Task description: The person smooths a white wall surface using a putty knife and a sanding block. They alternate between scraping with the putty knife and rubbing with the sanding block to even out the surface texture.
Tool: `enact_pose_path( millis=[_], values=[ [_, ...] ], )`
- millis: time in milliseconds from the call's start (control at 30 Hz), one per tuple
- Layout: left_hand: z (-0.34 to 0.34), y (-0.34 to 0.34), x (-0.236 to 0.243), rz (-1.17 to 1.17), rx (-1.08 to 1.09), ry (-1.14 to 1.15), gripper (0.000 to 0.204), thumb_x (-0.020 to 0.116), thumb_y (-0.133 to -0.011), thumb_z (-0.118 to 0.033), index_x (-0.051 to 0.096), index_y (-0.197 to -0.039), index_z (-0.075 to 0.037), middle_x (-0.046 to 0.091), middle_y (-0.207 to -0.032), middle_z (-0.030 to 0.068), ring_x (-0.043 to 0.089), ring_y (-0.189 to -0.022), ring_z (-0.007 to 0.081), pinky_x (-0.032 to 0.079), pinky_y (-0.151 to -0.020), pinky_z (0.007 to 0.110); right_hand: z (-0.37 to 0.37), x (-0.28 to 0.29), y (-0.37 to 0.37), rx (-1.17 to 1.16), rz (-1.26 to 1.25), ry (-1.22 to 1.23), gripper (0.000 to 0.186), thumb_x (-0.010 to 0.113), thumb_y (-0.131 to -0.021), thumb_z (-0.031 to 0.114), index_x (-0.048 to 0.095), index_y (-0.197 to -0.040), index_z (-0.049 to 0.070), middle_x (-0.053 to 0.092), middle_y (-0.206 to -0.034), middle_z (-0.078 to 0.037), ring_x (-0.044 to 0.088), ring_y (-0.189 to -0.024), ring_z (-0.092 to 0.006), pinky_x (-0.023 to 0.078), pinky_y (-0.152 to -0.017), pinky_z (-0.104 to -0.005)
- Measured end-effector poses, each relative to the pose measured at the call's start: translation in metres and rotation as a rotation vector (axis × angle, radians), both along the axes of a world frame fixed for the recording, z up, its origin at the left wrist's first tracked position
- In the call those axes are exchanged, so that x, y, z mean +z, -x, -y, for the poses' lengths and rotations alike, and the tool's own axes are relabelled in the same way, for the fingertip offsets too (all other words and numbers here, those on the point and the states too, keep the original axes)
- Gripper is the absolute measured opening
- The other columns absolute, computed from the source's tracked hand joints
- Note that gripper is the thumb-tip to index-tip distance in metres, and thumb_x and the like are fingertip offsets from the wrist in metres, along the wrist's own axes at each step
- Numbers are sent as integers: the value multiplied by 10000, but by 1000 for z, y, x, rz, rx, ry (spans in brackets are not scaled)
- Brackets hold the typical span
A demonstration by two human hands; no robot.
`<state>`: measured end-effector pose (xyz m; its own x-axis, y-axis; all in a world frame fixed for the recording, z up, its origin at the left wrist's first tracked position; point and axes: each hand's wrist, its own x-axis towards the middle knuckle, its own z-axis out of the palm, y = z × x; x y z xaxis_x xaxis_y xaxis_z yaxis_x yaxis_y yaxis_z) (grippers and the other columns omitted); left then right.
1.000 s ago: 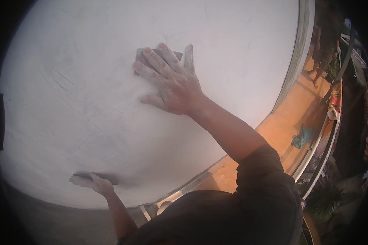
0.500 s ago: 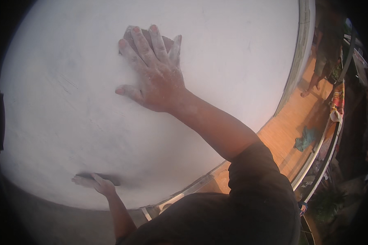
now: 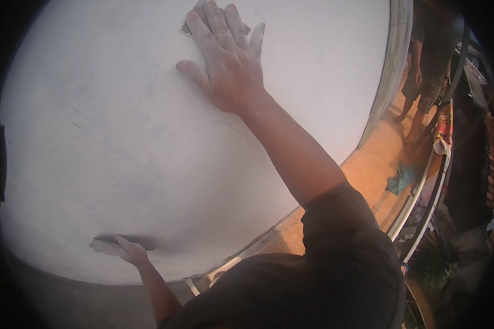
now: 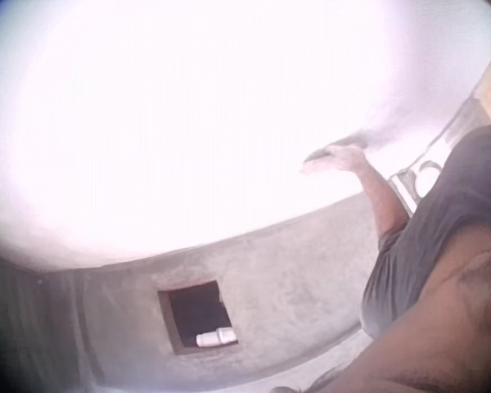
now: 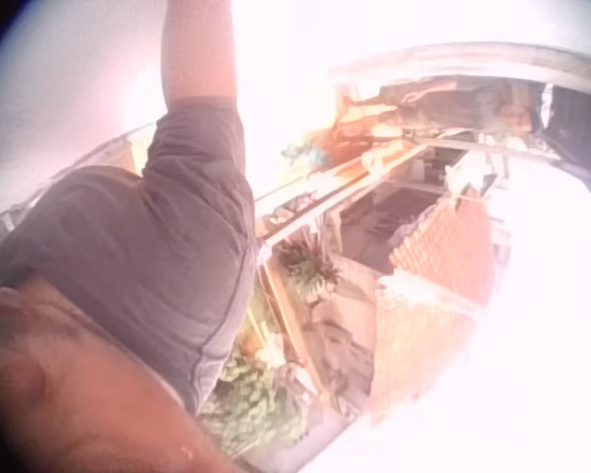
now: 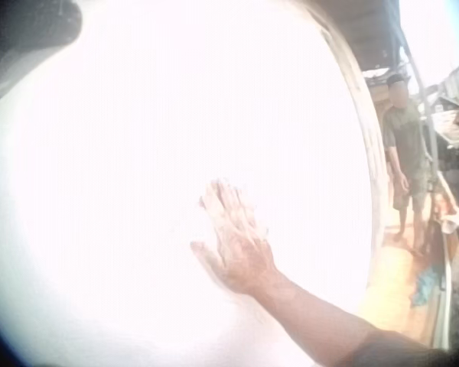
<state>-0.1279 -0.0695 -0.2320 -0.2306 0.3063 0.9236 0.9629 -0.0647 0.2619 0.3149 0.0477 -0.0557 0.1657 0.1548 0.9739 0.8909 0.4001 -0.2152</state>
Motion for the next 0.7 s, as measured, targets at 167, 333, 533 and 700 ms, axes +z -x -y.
enact_pose_path(
  millis=[167, 333, 533, 700],
  values=[
    [1, 0, 1, -20, 33, 18, 744, 372, -1081, -296, 2, -1604, 83, -46, -1690, 287, -84, -1566, 447, -41, -1243, 582, 19, -5, 38, 301, 443, 56, 842, 413, -946, 768, 403, -1574, 207, 314, -1668, -63, 167, -1553, -386, 115, -1115, -776],
    [0, -1, 2, 25, -7, -5, 751, 374, -1079, -304, 6, -1603, 86, -39, -1691, 288, -83, -1567, 446, -46, -1241, 581, 5, 19, 0, 41, -35, 98, 680, 652, -925, 551, 458, -1509, 263, 362, -1624, -46, 230, -1531, -350, 207, -1098, -791],
    [-1, -1, 2, 20, 12, 34, 752, 369, -1082, -317, 5, -1604, 84, -51, -1692, 282, -86, -1567, 443, -54, -1242, 572, 21, -4, 46, 254, 465, 87, 870, 466, -919, 776, 393, -1588, 223, 255, -1693, -86, 144, -1558, -413, 128, -1121, -784],
    [0, -1, 0, 75, -29, -6, 767, 368, -1082, -346, 8, -1602, 89, -43, -1689, 291, -71, -1564, 458, -38, -1244, 576, 12, 1, 24, 177, -120, 93, 807, 445, -982, 701, 386, -1588, 171, 256, -1696, -72, 109, -1560, -447, 94, -1141, -759]
  ],
)
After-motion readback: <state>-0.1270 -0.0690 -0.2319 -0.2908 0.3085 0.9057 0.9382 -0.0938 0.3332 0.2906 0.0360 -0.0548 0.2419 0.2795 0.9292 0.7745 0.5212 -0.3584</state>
